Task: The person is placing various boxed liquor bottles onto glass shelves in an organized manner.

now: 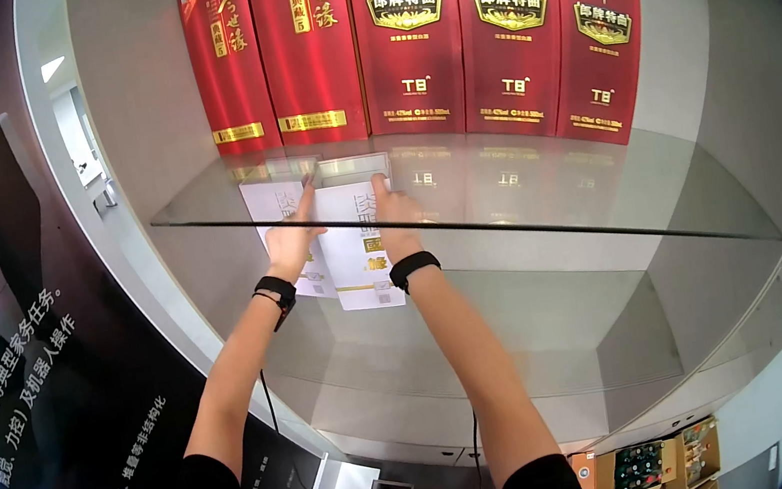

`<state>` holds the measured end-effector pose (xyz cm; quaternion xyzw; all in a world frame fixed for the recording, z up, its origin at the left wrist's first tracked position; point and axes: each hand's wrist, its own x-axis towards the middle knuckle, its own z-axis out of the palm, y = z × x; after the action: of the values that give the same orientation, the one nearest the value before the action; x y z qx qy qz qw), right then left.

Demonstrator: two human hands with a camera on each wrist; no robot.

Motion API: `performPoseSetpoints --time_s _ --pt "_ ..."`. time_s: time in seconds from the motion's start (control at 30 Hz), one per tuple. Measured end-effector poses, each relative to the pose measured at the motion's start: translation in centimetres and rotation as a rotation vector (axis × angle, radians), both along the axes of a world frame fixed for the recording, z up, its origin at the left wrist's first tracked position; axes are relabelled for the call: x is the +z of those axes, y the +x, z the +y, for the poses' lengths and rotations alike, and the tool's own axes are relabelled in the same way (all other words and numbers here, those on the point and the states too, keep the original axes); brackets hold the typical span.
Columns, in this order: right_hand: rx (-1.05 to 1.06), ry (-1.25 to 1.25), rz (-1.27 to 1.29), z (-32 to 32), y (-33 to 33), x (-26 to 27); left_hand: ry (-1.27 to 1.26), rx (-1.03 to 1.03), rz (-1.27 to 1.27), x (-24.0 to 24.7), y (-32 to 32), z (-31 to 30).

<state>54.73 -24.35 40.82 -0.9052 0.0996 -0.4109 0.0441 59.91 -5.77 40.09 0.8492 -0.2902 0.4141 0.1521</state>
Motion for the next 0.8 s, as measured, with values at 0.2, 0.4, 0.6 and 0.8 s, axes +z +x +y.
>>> performPoseSetpoints --time_s 0.2,0.4,0.6,0.8 --pt "0.049 -0.06 -0.068 0.8 2.4 0.4 0.022 0.102 0.082 0.5 3.4 -0.2" --pt "0.105 -0.033 -0.098 0.8 1.5 0.3 0.02 0.109 0.04 0.0 3.9 -0.3" --pt "0.044 -0.024 -0.076 0.9 2.1 0.1 0.024 0.14 0.023 0.1 4.1 -0.4" --pt "0.072 0.09 0.073 1.1 2.0 0.6 0.022 0.144 -0.011 -0.2 4.3 -0.4"
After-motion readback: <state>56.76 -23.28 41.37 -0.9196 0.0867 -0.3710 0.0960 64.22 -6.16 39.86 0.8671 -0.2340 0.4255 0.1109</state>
